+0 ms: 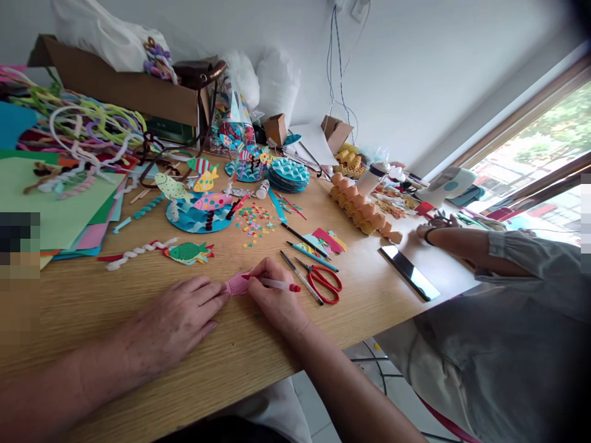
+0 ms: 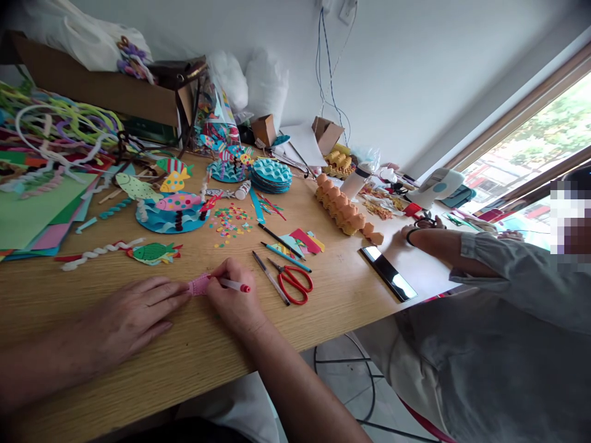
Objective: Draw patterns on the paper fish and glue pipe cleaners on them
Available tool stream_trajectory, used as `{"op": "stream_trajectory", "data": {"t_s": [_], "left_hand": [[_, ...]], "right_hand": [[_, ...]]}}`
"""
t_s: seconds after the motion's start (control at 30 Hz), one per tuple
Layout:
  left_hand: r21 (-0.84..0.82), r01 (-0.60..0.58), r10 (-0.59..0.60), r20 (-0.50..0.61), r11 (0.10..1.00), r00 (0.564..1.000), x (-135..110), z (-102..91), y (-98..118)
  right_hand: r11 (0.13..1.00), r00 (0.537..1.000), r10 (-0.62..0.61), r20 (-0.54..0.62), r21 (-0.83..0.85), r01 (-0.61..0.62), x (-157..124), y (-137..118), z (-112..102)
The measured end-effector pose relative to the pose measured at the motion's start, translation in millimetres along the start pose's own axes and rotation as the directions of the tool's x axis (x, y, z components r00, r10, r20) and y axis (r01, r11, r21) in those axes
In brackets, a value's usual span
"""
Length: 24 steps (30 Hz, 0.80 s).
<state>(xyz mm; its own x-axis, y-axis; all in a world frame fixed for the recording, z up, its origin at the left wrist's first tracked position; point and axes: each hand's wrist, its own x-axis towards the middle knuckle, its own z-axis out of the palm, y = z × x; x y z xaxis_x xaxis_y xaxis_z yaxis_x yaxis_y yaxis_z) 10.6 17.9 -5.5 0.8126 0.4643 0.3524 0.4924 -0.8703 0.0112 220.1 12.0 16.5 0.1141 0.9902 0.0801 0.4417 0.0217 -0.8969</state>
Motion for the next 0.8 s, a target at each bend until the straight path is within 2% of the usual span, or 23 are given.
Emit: {"op": "stream_trajectory", "data": {"t_s": [0.33, 0.8], "left_hand": [[0.011, -0.019, 0.019, -0.011, 1.000, 1.000, 2.0, -2.3, 1.1], [0.002, 0.014, -0.014, 0.000, 1.000, 1.000, 0.3, 1.0, 1.5]], "right_hand": [[0.999, 1.000, 0.018, 0.024, 0.027, -0.019, 0.4, 3.9, 1.0], [0.999, 1.000, 0.005, -0.005, 0.034, -0.005, 2.3, 5.4, 2.7]]}}
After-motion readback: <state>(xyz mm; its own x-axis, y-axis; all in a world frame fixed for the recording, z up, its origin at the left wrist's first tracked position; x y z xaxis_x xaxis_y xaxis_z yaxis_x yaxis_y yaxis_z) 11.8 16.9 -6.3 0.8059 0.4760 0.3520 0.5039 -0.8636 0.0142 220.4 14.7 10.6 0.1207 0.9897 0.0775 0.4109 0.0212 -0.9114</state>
